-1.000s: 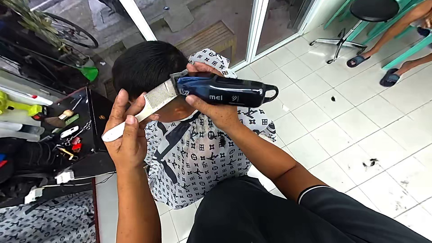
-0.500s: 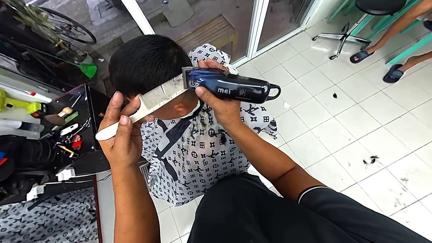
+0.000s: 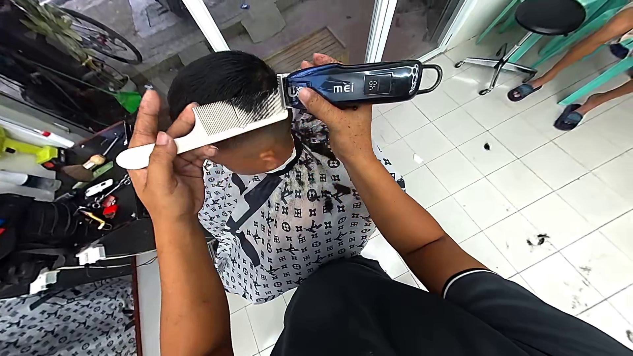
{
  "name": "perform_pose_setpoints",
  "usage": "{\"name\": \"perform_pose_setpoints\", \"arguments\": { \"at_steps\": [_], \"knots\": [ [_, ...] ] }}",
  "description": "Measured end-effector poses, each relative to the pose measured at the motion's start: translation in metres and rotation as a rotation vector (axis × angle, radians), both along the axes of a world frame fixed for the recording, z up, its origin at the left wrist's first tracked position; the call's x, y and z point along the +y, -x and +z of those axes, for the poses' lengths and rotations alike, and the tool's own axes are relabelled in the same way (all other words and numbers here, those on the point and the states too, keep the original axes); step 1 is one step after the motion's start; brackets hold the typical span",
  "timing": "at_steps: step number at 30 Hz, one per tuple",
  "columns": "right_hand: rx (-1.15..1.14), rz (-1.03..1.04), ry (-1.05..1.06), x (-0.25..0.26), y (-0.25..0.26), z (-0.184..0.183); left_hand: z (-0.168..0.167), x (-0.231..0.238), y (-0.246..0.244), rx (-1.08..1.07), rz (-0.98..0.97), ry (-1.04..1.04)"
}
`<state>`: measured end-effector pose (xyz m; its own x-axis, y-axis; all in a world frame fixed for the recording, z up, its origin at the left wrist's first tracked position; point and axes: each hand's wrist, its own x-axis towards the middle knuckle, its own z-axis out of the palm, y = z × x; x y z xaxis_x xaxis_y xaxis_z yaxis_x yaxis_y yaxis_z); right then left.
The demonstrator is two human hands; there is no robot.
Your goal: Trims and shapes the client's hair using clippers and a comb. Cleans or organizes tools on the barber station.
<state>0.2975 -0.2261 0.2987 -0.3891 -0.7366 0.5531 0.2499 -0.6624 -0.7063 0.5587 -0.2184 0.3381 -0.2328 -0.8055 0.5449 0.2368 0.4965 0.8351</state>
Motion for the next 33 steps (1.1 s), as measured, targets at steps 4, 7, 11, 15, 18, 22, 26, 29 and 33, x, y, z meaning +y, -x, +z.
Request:
{"name": "perform_pose_setpoints", "arguments": {
  "at_steps": [4, 7, 11, 15, 18, 22, 26, 29, 33],
  "knots": [
    [0.010, 0.011, 0.022, 0.002, -0.002, 0.006, 0.002, -0.001, 0.001, 0.005, -0.047, 0.058],
    [0.045, 0.021, 0.057, 0.008, -0.010, 0.014, 0.003, 0.001, 0.001, 0.006, -0.066, 0.067],
    [0.154, 0.064, 0.096, 0.020, -0.026, 0.024, 0.003, 0.003, 0.001, 0.021, -0.085, 0.086],
    [0.222, 0.110, 0.151, 0.029, -0.026, 0.019, -0.005, 0.019, -0.011, -0.085, -0.075, 0.057],
    [0.154, 0.043, 0.156, 0.025, -0.011, -0.002, -0.027, 0.029, -0.033, -0.187, -0.061, -0.032],
    [0.032, 0.022, 0.052, 0.024, -0.009, -0.021, -0.037, 0.023, -0.036, -0.154, -0.031, -0.077],
    [-0.011, 0.015, 0.029, 0.015, -0.012, -0.026, -0.019, 0.012, -0.018, -0.085, -0.067, 0.046],
    [-0.028, 0.013, 0.032, 0.014, -0.015, -0.023, -0.012, 0.009, -0.012, -0.070, -0.080, 0.084],
    [0.046, 0.063, 0.075, 0.026, -0.029, -0.008, -0.011, 0.011, -0.010, -0.073, -0.089, 0.105]
  ]
}}
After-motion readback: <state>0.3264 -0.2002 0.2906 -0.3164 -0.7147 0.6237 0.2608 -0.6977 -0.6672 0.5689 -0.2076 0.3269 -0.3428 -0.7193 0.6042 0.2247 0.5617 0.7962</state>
